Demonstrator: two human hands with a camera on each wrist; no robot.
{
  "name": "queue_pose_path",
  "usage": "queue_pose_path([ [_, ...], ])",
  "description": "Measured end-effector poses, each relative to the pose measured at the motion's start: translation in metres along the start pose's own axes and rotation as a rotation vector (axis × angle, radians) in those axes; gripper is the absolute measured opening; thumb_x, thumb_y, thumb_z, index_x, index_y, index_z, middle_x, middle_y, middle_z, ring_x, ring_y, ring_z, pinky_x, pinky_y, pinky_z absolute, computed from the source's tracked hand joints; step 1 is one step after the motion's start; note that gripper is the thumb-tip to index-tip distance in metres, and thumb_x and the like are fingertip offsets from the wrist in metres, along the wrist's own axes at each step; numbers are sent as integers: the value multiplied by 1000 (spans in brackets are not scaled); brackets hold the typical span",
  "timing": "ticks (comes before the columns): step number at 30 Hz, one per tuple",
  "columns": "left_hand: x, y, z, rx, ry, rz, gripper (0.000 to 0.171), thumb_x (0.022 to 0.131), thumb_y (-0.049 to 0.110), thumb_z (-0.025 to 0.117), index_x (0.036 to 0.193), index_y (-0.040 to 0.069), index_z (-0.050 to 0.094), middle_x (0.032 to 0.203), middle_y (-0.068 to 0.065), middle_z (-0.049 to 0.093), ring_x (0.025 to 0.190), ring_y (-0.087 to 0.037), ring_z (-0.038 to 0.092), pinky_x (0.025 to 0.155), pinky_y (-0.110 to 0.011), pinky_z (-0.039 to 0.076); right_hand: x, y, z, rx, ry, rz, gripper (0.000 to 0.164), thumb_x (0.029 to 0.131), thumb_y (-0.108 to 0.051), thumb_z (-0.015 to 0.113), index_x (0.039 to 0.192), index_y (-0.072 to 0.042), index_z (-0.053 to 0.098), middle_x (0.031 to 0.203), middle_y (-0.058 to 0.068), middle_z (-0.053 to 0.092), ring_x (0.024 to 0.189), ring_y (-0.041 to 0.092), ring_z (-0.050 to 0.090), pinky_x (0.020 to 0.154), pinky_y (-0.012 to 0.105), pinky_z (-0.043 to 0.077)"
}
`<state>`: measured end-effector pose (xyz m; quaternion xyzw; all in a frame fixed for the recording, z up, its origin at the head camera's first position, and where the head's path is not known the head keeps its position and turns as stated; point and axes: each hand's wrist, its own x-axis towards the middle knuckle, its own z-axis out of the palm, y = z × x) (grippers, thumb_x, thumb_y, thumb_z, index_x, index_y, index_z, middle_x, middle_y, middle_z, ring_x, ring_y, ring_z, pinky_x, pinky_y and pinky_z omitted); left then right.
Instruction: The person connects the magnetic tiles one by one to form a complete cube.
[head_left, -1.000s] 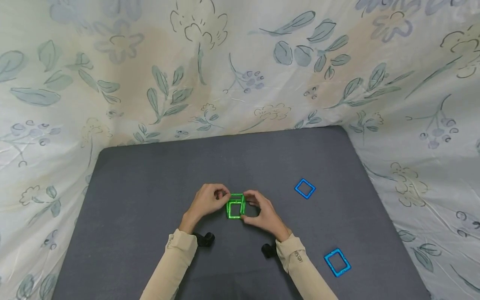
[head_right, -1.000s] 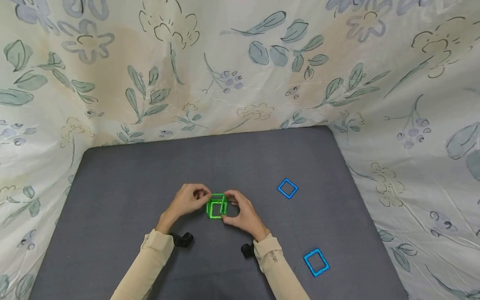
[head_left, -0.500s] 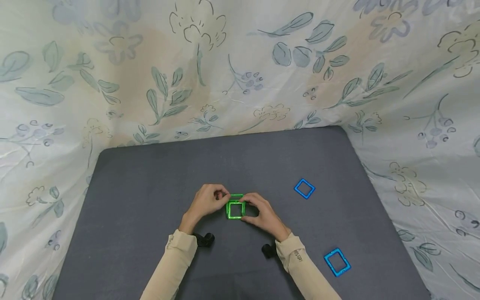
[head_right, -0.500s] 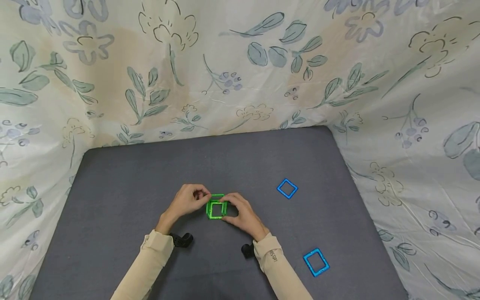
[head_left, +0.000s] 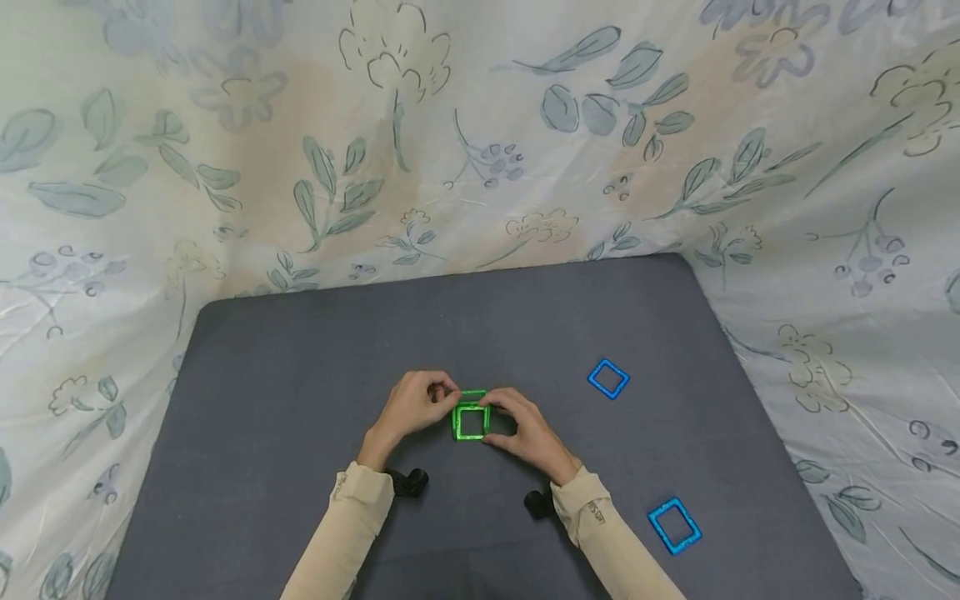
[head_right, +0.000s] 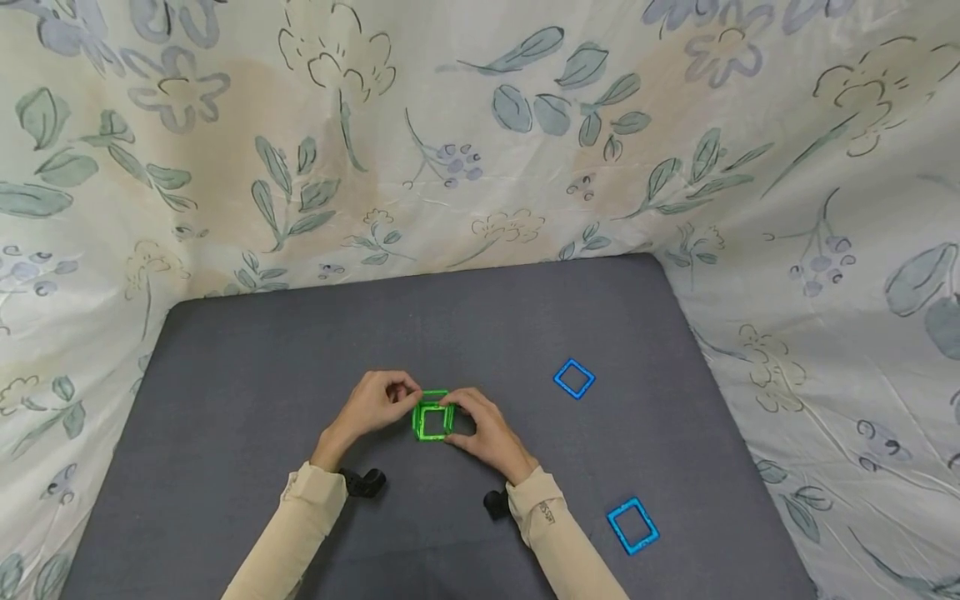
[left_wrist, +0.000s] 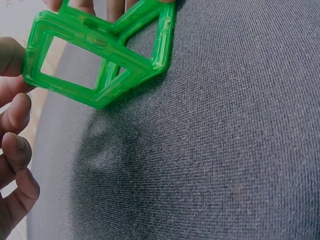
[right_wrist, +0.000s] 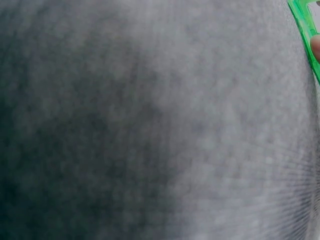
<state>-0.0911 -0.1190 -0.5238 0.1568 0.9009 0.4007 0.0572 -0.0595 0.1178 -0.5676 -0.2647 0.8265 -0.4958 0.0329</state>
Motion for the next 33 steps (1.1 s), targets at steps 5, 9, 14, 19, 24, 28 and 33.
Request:
queue_pose_path([
  [5,2,-1,-3,0,-41,46,9,95,21,72,92,17,80,64,3,61,49,-3,41,50,-20,34,-1,0,0,6,4,-8,56,76,2,87,125,-10,64,127,11,64,122,29,63,98,42,56],
  [9,8,-4,-11,19,-100,123,10,96,21,72,96,15,80,70,3,64,53,-4,46,53,-20,39,0,0,-2,11,-2,-9,55,76,1,87,125,-8,63,127,11,63,122,28,63,99,41,56],
  [14,19,-5,-24,63,-244,238,14,97,18,70,106,11,79,83,0,67,63,-5,50,60,-21,45,0,0,-3,15,-1,-25,55,77,1,87,126,-7,63,127,12,63,121,29,63,98,42,57],
  [19,31,0,-35,47,-453,304,26,100,13,65,124,11,74,107,-5,72,85,-10,61,78,-30,54,0,0,-3,20,-16,-22,56,77,-1,87,127,-6,62,130,11,62,123,29,63,99,41,56],
  [24,40,6,-38,33,-646,345,39,104,7,56,142,12,62,132,-9,65,118,-24,62,101,-43,52,1,0,-3,7,-28,-15,56,79,-3,86,128,-8,62,133,10,61,125,29,62,99,41,56],
  [28,44,10,-38,56,-714,302,42,105,4,53,145,14,59,139,-10,60,130,-29,57,109,-49,47,1,-1,-3,8,-40,6,56,80,-3,86,129,-9,61,135,10,61,127,28,61,101,41,55],
  [33,48,11,-37,66,-738,267,44,105,3,52,147,16,58,143,-10,57,134,-31,54,113,-52,43,2,-2,-4,14,-54,18,56,80,-3,85,130,-9,61,136,9,61,127,28,61,102,41,54],
])
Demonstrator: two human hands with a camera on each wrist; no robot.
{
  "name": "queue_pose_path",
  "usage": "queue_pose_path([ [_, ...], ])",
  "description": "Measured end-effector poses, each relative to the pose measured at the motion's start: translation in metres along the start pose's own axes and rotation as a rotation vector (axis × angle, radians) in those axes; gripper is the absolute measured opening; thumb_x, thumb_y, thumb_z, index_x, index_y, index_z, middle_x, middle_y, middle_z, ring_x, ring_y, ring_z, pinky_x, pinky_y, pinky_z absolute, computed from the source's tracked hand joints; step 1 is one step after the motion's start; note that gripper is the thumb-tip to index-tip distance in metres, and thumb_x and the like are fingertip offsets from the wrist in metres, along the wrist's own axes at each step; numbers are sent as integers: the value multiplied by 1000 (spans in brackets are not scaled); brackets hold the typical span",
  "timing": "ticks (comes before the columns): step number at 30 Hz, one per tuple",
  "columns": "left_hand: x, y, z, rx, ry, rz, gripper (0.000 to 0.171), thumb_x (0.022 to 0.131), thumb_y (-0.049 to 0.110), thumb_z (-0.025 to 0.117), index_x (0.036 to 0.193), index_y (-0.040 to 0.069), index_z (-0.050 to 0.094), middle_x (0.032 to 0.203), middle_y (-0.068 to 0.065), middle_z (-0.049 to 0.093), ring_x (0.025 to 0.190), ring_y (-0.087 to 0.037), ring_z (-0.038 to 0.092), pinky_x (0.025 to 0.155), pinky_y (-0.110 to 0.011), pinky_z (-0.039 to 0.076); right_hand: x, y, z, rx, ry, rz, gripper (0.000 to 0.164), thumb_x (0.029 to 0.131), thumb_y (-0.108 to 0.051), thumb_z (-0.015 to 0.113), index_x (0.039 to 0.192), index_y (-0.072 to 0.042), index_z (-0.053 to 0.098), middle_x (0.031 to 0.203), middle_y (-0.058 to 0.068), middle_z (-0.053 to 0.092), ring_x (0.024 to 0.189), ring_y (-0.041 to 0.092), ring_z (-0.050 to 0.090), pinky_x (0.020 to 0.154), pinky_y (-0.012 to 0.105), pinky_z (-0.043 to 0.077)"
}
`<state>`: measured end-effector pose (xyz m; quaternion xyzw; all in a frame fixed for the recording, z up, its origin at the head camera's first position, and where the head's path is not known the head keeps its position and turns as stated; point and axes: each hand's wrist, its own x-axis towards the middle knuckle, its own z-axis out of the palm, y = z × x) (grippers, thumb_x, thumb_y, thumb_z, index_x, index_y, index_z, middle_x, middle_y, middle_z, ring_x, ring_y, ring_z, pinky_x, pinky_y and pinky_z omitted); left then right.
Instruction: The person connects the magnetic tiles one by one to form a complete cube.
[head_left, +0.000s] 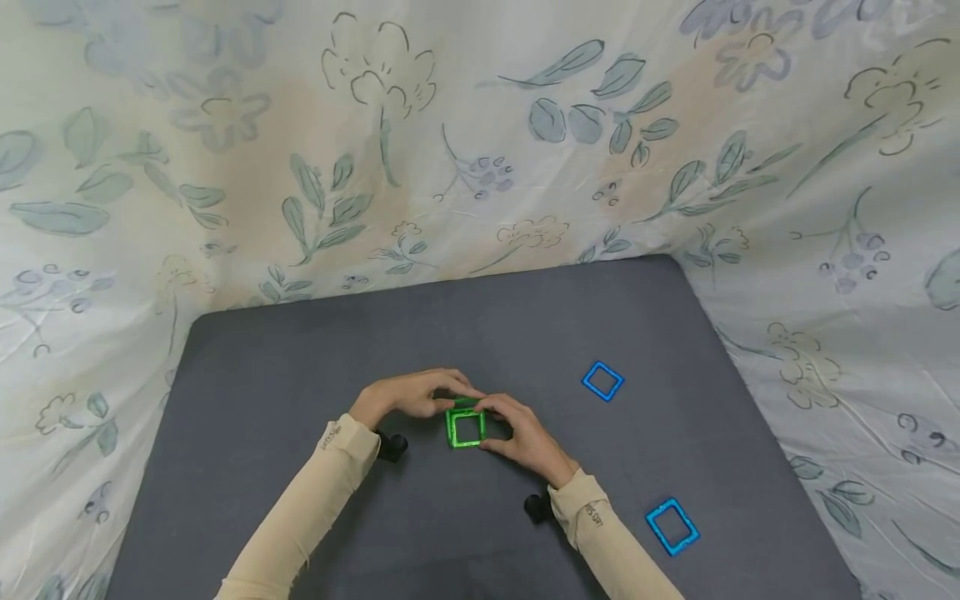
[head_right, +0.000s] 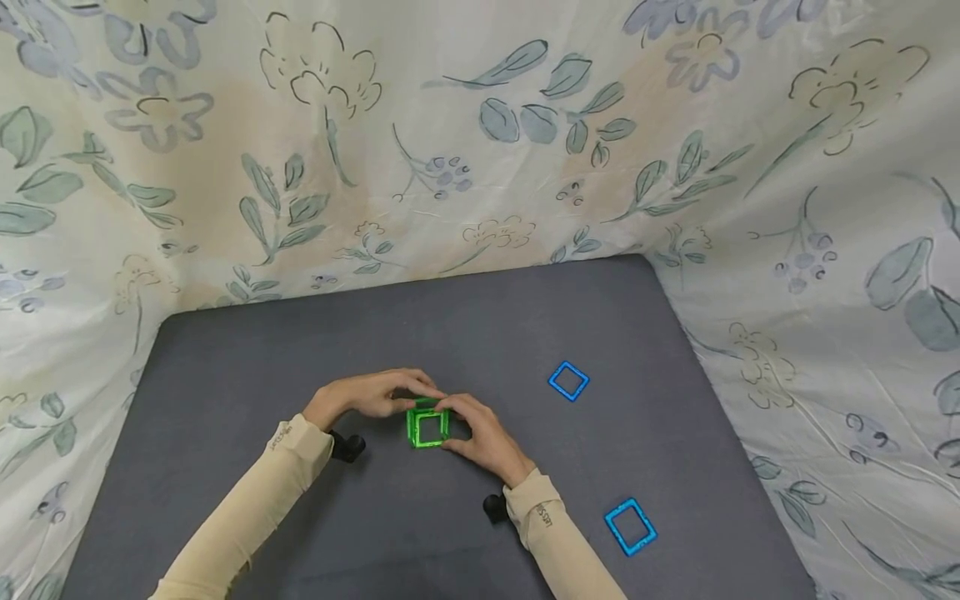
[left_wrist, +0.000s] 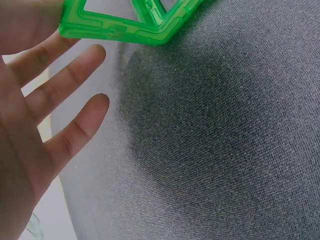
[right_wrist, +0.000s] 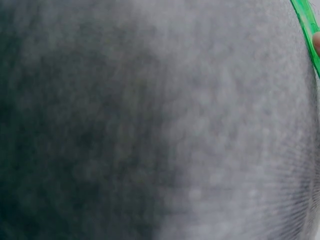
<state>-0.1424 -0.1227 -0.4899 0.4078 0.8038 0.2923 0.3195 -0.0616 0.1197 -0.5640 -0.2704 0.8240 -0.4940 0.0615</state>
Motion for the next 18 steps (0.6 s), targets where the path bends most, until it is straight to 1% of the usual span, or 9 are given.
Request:
queue_pose_path([
  [6,-1,0,0,-2,1,-1,44,104,5,53,146,16,58,142,-10,58,133,-31,55,113,-53,43,-1,-2,-2,-2,-11,-5,59,81,-4,85,135,-12,60,138,9,61,129,29,60,102,43,54],
  [9,-3,-1,2,2,8,-14,44,104,8,54,147,18,58,143,-9,58,134,-31,54,113,-54,42,-2,-3,-3,1,-10,-12,62,81,-5,85,137,-13,60,139,9,60,130,29,59,102,44,54],
  [13,-4,-3,4,6,19,-28,44,105,10,55,148,21,57,145,-7,58,135,-30,54,114,-54,42,-4,-3,-6,-2,14,-40,65,80,-6,86,138,-14,59,138,9,60,128,29,60,100,46,55],
  [18,-6,-4,7,26,40,-21,45,105,11,56,149,20,56,143,-8,59,133,-30,56,112,-53,43,-7,-3,-9,-26,56,-64,65,79,-6,87,138,-12,60,136,9,61,125,29,61,98,45,56],
])
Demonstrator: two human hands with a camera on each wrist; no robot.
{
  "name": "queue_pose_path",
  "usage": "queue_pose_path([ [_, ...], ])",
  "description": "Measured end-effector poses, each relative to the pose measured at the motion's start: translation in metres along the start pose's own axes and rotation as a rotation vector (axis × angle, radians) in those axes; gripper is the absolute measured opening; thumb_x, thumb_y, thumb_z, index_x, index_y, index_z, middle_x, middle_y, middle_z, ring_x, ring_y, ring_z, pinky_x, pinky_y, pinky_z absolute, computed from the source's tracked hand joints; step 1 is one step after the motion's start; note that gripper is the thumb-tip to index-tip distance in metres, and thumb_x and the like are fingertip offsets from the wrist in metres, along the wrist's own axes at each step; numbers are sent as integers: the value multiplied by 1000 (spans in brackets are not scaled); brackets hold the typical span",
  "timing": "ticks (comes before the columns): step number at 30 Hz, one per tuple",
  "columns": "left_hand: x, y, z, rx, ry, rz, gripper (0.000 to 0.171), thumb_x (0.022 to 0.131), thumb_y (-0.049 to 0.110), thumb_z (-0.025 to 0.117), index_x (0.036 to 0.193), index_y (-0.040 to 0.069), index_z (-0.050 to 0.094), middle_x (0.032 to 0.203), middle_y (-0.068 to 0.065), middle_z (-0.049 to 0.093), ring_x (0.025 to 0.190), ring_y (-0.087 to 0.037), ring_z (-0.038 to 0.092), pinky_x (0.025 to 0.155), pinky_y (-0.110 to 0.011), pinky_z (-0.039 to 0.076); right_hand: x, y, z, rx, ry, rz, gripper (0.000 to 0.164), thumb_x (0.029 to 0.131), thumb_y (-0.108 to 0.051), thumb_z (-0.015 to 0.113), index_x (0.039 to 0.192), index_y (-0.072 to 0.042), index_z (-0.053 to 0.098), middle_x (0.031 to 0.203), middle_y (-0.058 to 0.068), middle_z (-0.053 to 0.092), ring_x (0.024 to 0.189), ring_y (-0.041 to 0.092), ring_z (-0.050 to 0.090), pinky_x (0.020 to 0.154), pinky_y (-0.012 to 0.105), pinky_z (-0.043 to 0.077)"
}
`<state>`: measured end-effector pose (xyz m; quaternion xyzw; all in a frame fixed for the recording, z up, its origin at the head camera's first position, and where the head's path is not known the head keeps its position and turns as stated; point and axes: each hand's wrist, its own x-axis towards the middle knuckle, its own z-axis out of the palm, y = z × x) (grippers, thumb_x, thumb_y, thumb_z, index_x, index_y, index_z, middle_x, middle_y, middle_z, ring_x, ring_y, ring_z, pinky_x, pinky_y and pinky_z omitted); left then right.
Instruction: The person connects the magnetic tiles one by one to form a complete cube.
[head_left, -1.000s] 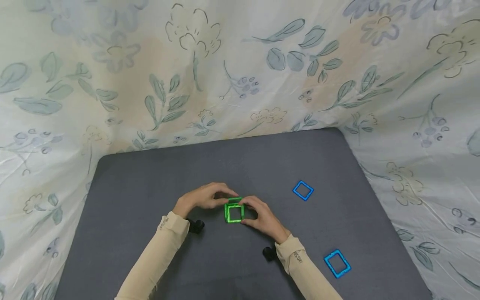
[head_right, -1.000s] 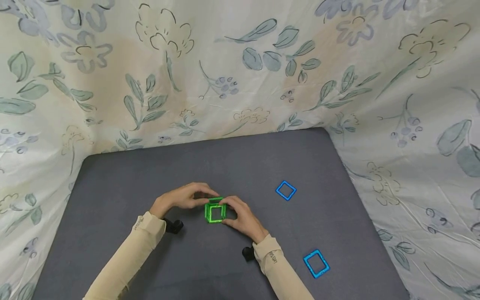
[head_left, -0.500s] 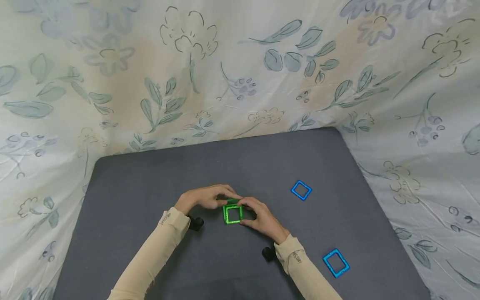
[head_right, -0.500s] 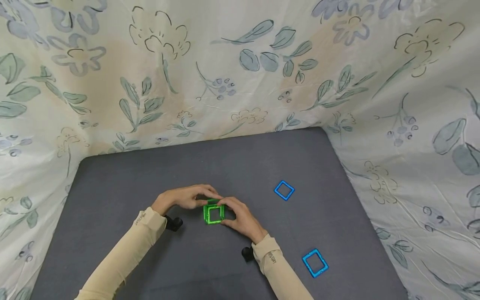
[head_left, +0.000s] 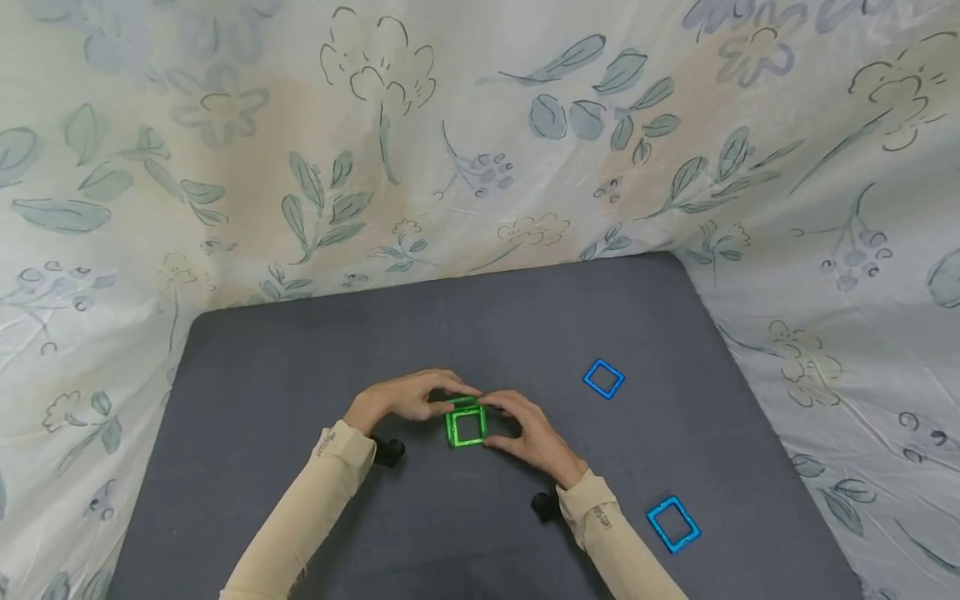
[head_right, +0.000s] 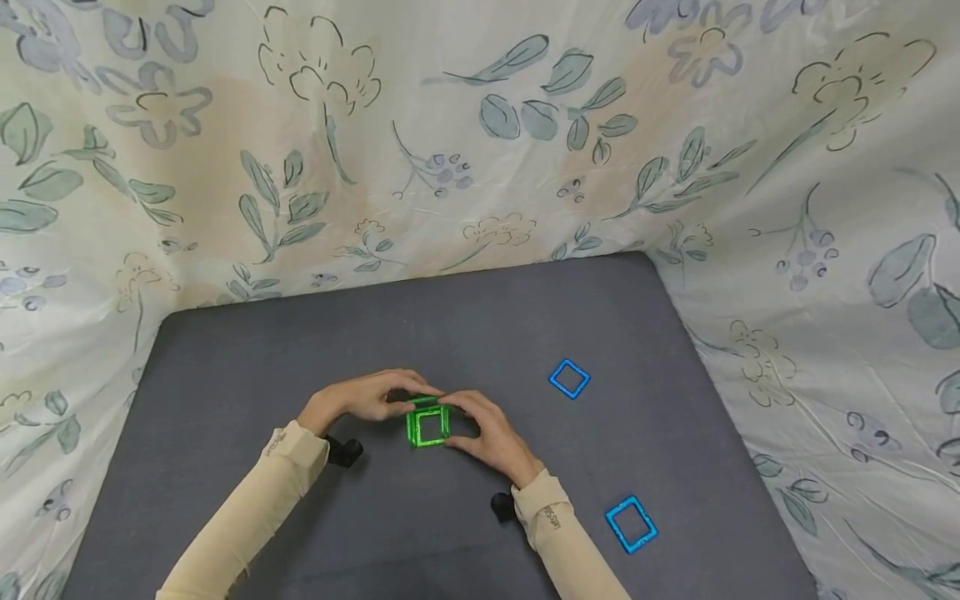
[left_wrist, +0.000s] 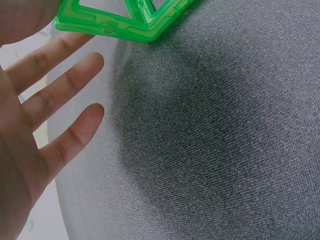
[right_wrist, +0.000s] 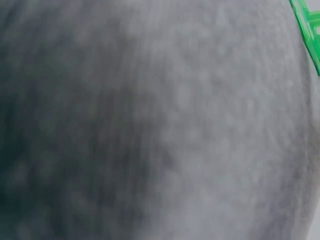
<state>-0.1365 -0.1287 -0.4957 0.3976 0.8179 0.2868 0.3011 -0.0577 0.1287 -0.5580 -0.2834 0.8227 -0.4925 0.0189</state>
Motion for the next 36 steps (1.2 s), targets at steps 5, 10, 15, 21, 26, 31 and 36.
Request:
queue_pose_path([
  [5,2,0,3,-6,-4,8,45,106,13,55,150,19,54,145,-9,58,134,-31,54,112,-55,43,-5,1,-3,-34,1,-17,58,82,-8,84,136,-12,63,133,9,62,122,28,63,97,42,56],
  [10,1,-2,4,-17,-23,17,45,107,15,53,152,16,52,146,-9,57,135,-31,54,112,-54,43,-6,2,0,-55,-29,-50,55,84,-11,83,136,-13,64,131,9,63,118,26,64,97,40,56],
  [15,-1,-3,4,-13,-8,8,45,106,15,54,151,17,53,146,-9,58,135,-31,54,112,-55,43,-4,2,2,-55,-15,-68,56,84,-9,83,136,-12,64,130,10,63,115,28,65,95,41,57],
  [21,-8,-6,9,13,72,18,47,103,20,62,149,15,54,140,-7,62,127,-28,60,106,-53,47,-2,1,3,-68,23,-17,56,84,-8,83,137,-11,63,128,11,64,111,29,68,92,42,58],
  [26,-20,-12,21,19,171,9,49,103,26,62,150,15,53,135,-6,65,118,-22,63,100,-47,51,-1,1,6,-104,62,33,53,88,-9,80,137,-12,64,125,13,65,107,28,70,90,41,59],
  [31,-31,-14,34,18,289,14,46,104,25,61,149,15,55,124,-4,68,104,-20,64,93,-45,52,-1,2,7,-99,99,50,54,87,-7,80,138,-9,63,126,17,65,107,31,71,88,42,60],
  [36,-36,-13,45,44,373,-15,47,103,29,63,148,17,56,120,-1,69,103,-20,64,91,-45,52,-6,2,-1,-78,154,52,56,86,-3,81,139,-7,61,126,19,65,106,32,71,87,43,60],
])
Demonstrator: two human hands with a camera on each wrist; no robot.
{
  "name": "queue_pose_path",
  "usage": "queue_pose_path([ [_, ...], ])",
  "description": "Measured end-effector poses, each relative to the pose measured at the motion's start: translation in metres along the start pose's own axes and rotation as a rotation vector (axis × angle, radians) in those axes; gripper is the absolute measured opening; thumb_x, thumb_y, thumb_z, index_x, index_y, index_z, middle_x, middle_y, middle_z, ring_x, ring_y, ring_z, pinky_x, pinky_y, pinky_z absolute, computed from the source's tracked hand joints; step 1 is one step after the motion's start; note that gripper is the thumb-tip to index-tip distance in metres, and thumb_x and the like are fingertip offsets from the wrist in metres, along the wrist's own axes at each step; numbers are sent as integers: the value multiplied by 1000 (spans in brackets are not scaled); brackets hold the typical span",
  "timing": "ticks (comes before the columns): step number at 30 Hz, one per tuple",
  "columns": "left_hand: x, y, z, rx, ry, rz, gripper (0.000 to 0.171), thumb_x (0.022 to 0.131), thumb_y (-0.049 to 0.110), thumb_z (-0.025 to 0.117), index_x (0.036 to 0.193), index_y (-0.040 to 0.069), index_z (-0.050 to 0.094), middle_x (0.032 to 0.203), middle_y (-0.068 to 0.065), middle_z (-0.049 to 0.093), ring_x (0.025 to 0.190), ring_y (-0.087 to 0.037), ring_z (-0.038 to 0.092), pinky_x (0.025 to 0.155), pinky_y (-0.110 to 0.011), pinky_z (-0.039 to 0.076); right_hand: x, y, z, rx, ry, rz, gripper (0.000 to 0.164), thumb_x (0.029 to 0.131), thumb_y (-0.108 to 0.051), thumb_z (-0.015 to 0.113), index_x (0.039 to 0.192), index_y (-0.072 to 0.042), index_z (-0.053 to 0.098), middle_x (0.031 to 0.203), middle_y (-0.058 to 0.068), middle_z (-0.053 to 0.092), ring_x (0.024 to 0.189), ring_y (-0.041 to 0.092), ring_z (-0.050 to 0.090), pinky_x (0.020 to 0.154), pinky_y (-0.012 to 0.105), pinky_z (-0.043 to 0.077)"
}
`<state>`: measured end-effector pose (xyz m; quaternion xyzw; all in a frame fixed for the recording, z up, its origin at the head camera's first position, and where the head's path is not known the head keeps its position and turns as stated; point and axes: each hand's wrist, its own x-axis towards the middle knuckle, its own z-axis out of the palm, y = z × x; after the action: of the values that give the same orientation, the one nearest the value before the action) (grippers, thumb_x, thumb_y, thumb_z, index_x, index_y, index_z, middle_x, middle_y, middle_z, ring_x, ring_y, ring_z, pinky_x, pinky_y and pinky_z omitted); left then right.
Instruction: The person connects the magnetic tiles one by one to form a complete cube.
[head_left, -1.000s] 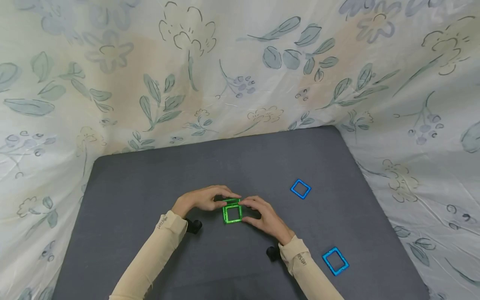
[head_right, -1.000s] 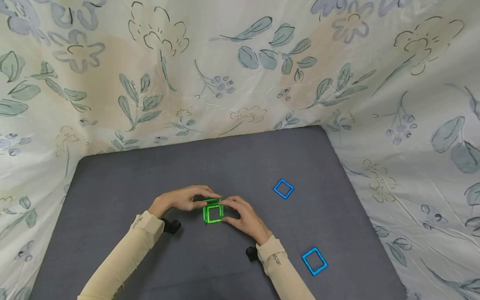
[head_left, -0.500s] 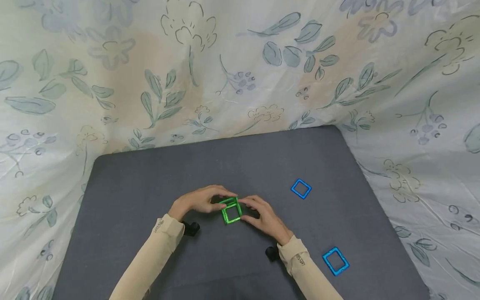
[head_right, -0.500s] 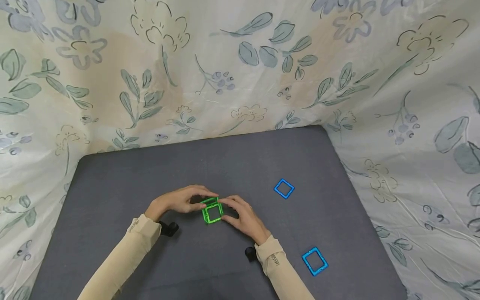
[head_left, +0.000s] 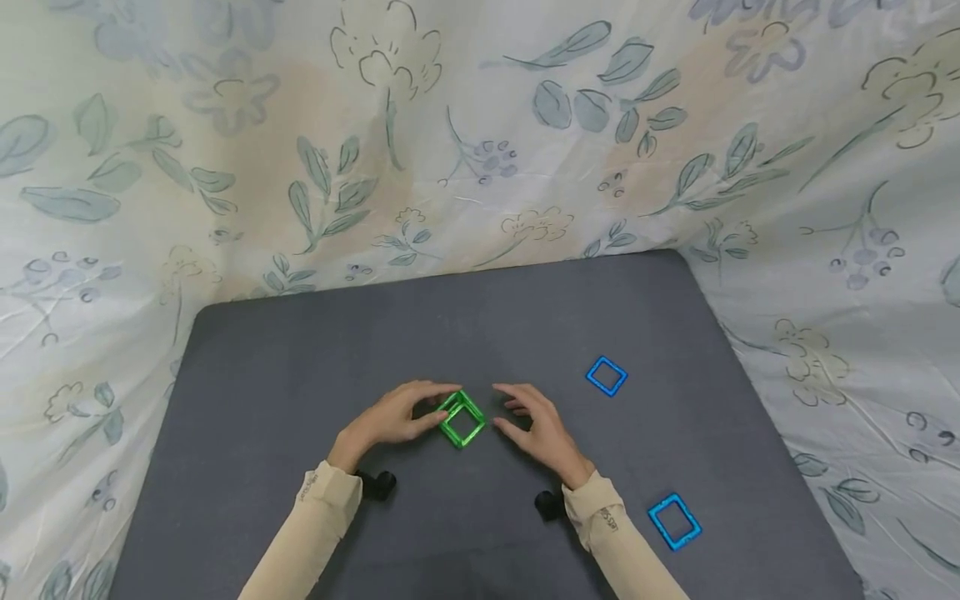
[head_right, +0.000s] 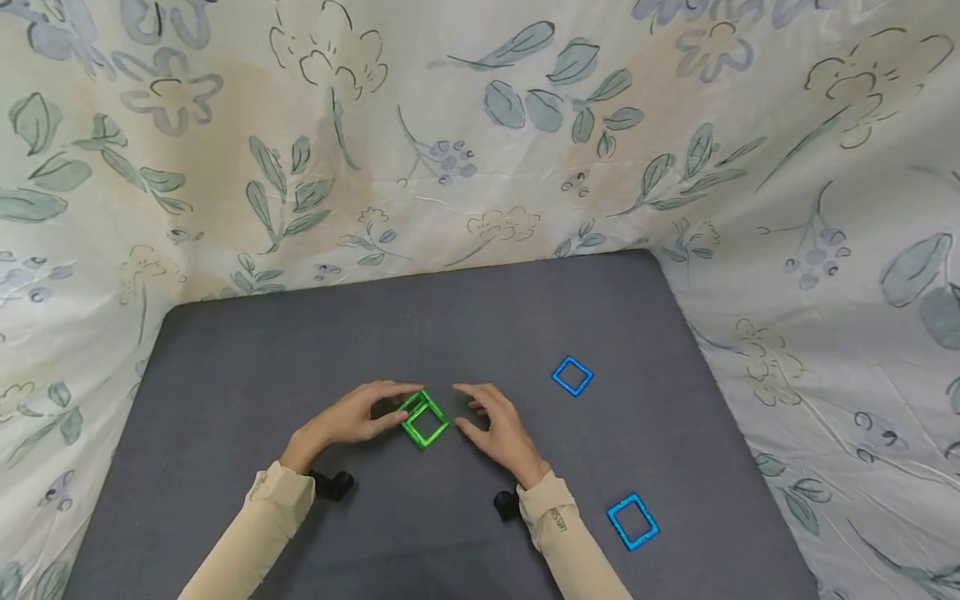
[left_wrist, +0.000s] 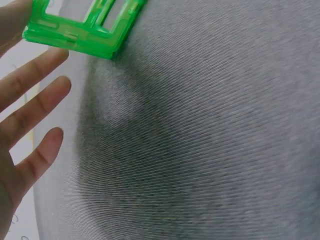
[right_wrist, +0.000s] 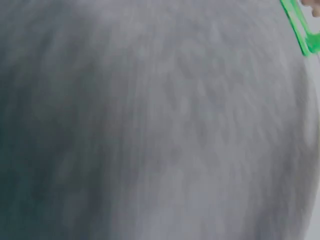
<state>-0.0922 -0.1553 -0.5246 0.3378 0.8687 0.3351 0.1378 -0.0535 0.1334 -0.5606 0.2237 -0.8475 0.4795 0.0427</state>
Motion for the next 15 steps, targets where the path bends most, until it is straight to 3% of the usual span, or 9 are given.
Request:
queue_pose_path([
  [6,-9,6,10,74,116,-33,49,99,34,68,146,20,58,113,3,71,97,-14,64,85,-38,52,-18,0,-40,-53,96,17,57,84,0,82,137,-6,62,124,19,67,106,32,70,84,48,59],
  [15,-20,19,30,174,308,-130,54,92,37,76,142,23,62,101,6,71,83,-13,60,77,-31,43,-84,2,-126,-358,138,112,60,75,2,87,131,-4,66,117,18,69,104,37,66,80,58,56],
])
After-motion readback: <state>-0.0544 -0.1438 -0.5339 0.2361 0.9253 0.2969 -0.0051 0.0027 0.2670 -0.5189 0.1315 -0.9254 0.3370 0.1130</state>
